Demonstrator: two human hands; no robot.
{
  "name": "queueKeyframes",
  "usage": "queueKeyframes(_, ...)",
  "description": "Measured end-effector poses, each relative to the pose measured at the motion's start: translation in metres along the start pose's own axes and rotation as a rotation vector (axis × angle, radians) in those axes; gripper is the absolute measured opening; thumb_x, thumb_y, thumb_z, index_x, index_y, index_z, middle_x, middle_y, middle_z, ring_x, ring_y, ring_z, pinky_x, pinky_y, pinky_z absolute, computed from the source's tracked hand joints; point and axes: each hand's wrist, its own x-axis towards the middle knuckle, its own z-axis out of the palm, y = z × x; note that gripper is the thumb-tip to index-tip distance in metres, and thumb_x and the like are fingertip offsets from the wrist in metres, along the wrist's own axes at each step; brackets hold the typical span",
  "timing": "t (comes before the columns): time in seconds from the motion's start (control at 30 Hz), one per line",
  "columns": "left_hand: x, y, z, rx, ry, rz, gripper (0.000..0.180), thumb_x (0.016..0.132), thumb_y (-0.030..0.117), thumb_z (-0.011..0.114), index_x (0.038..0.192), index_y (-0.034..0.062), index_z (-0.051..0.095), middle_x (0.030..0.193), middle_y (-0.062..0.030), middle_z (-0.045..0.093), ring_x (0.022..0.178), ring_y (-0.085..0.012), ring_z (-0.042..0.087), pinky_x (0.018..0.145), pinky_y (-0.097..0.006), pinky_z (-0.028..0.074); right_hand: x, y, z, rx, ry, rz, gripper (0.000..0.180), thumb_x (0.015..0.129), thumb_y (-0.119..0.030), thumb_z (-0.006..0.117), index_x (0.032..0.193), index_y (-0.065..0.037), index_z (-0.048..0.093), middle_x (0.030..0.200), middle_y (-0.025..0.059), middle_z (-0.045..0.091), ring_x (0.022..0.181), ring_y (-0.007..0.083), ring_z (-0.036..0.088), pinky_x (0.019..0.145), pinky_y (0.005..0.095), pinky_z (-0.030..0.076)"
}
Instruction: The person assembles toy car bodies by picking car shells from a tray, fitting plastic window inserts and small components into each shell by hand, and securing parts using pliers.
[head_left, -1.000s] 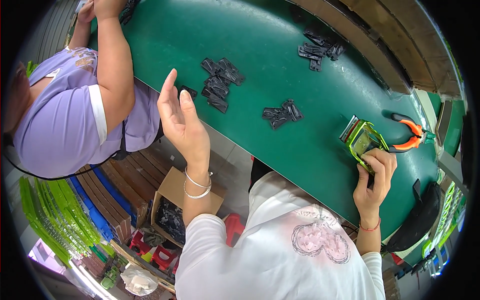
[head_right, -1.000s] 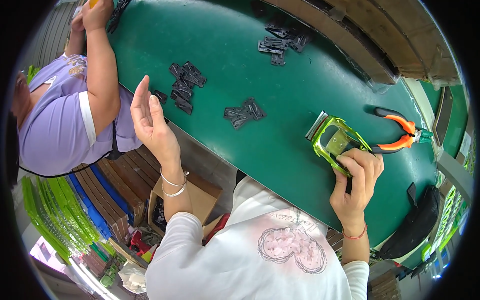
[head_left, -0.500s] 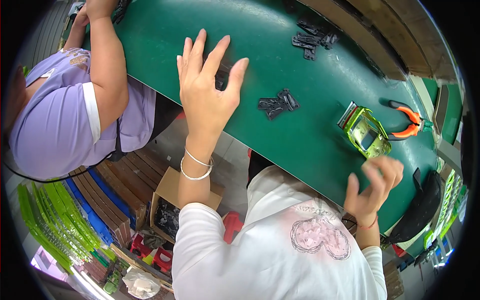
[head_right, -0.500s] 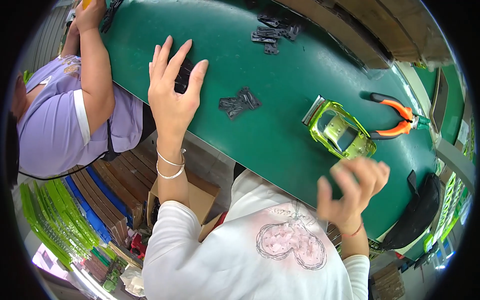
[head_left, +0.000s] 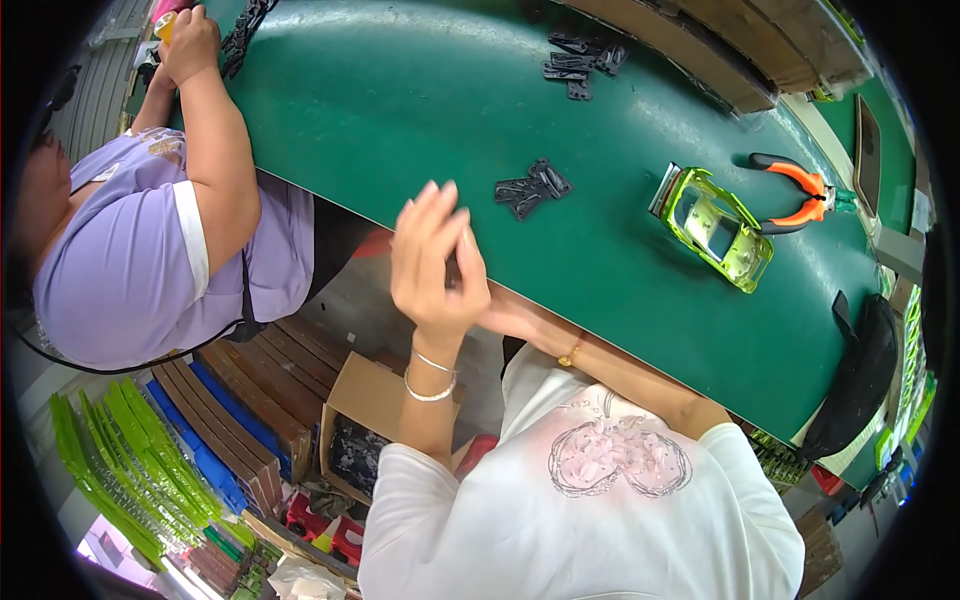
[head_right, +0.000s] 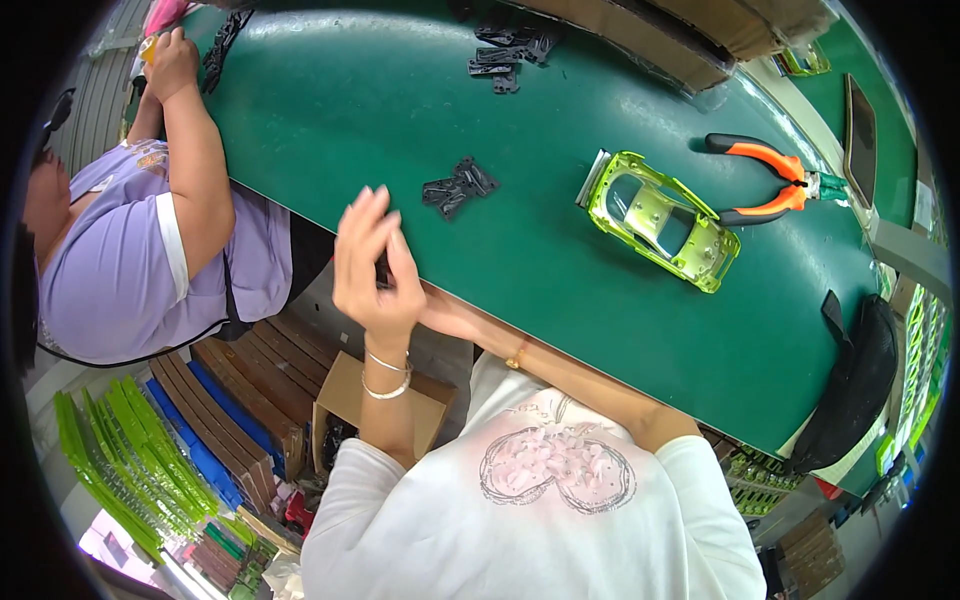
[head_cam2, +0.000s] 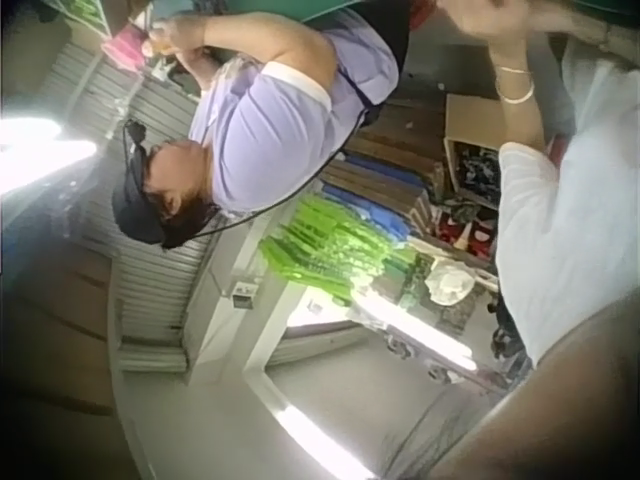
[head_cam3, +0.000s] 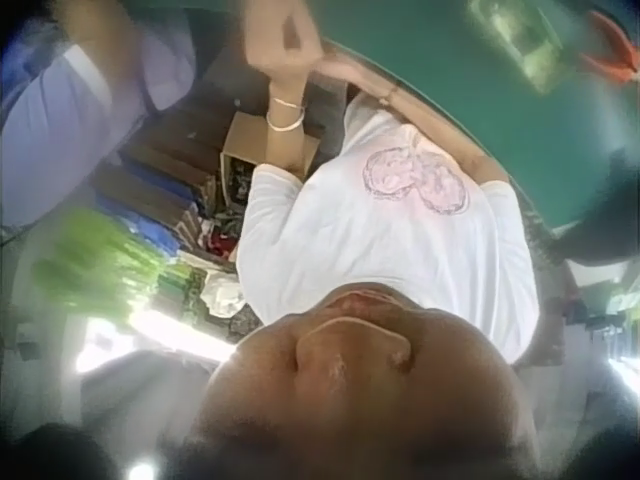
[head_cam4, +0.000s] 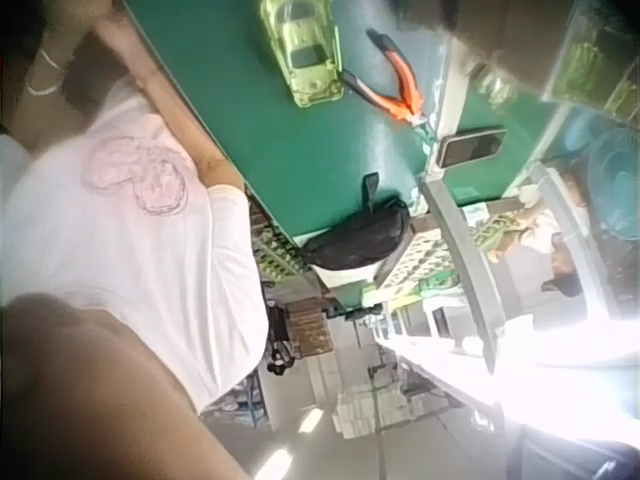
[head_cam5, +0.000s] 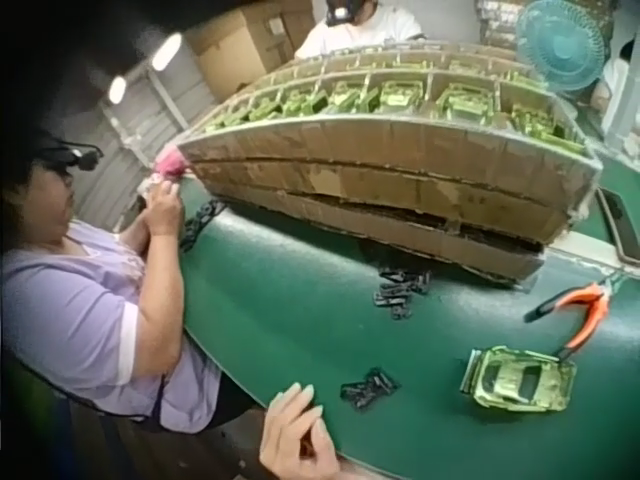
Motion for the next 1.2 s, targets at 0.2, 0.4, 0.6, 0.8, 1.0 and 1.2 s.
queueKeyframes(0.2, -0.036, 0.038, -0.02, -0.167, 0.02, -0.096, 0.012, 0.09, 0.001, 0.059, 0.099, -0.0023, 0.067, 0.112, -0.019, 0.073, 0.112, -0.0391, 0.069, 0.103, -0.049, 0.052, 0.007, -0.002, -0.008, 0.619, -0.139, 0.058, 0.021, 0.108, -0.019, 0.057, 0.12, -0.003, 0.064, 0.119, 0.0083, 0.067, 0.109, 0.0188, 0.066, 0.097, 0.0327, 0.055)
queueKeyframes(0.4, -0.03, 0.092, -0.013, 0.064, 0.115, -0.135, 0.057, 0.092, 0.045, 0.053, 0.121, -0.0043, 0.059, 0.138, -0.0284, 0.052, 0.13, -0.0396, 0.043, 0.106, -0.046, 0.042, -0.029, -0.015, 0.023, 0.562, 0.04, -0.016, 0.034, 0.108, -0.026, 0.055, 0.126, 0.002, 0.064, 0.128, 0.0085, 0.067, 0.106, 0.0155, 0.067, 0.101, 0.0336, 0.054)
queueKeyframes(0.6, 0.035, 0.187, 0.022, 0.012, -0.048, 0.248, 0.108, 0.093, 0.085, 0.034, 0.154, -0.0039, 0.032, 0.157, -0.0336, 0.031, 0.149, -0.0499, 0.021, 0.118, -0.063, 0.022, -0.154, -0.09, 0.086, 0.067, 0.324, -0.388, 0.044, 0.11, -0.029, 0.05, 0.14, 0.001, 0.058, 0.137, 0.0077, 0.063, 0.126, 0.0178, 0.058, 0.11, 0.0316, 0.045)
queueKeyframes(0.8, 0.07, 0.242, 0.023, -0.553, -0.098, 0.39, 0.093, 0.095, 0.076, 0.047, 0.151, 0.0016, 0.038, 0.155, -0.0297, 0.031, 0.148, -0.0463, 0.027, 0.12, -0.063, 0.02, -0.288, -0.117, 0.073, 0.778, -0.103, -1.07, 0.034, 0.105, -0.013, 0.056, 0.134, 0.002, 0.059, 0.137, 0.0191, 0.061, 0.137, 0.0366, 0.053, 0.118, 0.052, 0.047)
queueKeyframes(1.0, 0.067, 0.218, 0.022, -0.48, -0.051, 0.146, 0.052, 0.1, 0.023, 0.064, 0.141, -0.0026, 0.044, 0.149, -0.0236, 0.037, 0.14, -0.037, 0.036, 0.117, -0.052, 0.024, -0.457, -0.224, 0.038, 0.286, 0.071, -1.691, 0.038, 0.106, -0.005, 0.044, 0.138, 0.014, 0.05, 0.141, 0.0299, 0.054, 0.143, 0.0428, 0.044, 0.124, 0.0526, 0.039)
queueKeyframes(1.2, 0.063, 0.152, 0.024, 0.075, 0.016, -0.065, 0.044, 0.102, 0.014, 0.059, 0.141, -0.0038, 0.049, 0.147, -0.0209, 0.047, 0.139, -0.0365, 0.04, 0.116, -0.051, 0.026, -0.6, -0.407, -0.032, 0.224, 0.087, -1.825, 0.041, 0.103, -0.01, 0.033, 0.131, 0.015, 0.05, 0.142, 0.0328, 0.051, 0.138, 0.0458, 0.048, 0.121, 0.0581, 0.039)
